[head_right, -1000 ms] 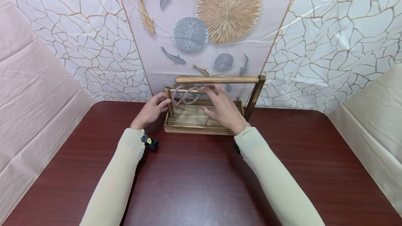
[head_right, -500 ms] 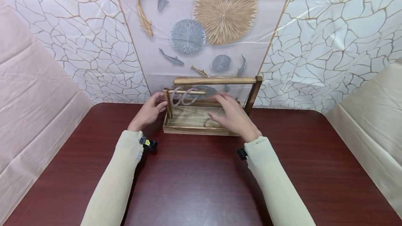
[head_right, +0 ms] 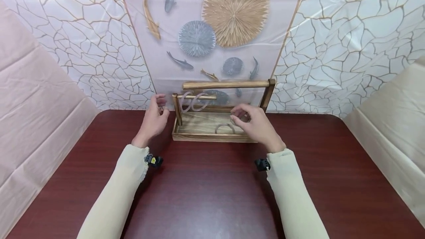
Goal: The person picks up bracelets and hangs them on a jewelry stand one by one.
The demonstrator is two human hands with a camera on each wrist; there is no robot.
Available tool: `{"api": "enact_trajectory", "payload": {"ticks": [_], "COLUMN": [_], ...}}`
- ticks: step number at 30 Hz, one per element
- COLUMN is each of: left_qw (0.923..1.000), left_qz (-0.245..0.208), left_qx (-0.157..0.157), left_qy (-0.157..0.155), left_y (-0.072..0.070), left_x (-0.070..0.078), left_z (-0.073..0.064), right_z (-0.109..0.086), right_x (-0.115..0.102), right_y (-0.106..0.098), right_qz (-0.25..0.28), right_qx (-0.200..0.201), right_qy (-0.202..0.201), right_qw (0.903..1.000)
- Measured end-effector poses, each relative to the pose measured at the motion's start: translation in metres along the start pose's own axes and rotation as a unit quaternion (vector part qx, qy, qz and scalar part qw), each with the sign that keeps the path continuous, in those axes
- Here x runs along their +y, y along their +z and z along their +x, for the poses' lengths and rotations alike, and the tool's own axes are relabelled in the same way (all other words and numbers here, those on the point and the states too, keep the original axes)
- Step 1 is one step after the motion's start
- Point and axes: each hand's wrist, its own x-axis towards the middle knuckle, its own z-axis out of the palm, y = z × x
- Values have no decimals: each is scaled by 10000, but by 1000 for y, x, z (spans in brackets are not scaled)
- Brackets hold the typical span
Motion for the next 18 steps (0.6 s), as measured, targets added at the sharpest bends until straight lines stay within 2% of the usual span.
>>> {"api": "enact_trajectory", "payload": {"ticks": [4,8,10,12,15,18], "left_qw": [9969,9894,9812,9692,9504,9368], "left_qz": [270,700,1030,1344,1753,2080], "left_qx": [679,1040,1148,1235,1125,488], "left_qy": [300,735,1164,1652,2310,2772], "left_y": [-1,0,1,2,3,3], "left_x": [4,9,11,14,20,28], "left_z": [-6,-13,-17,-20,-23,-24], "right_z": [-5,-11,-14,-16,-18,-21], "right_x": [5,8,10,11,11,12], "right_y": [-5,-10,-13,-16,-22,-31], "right_qz": [46,305,459,566,669,679], "right_qx": [59,1,-54,-138,-277,-393], "right_qy": [304,494,538,545,614,673], "right_qw": [9995,9983,9975,9968,9955,9946]}}
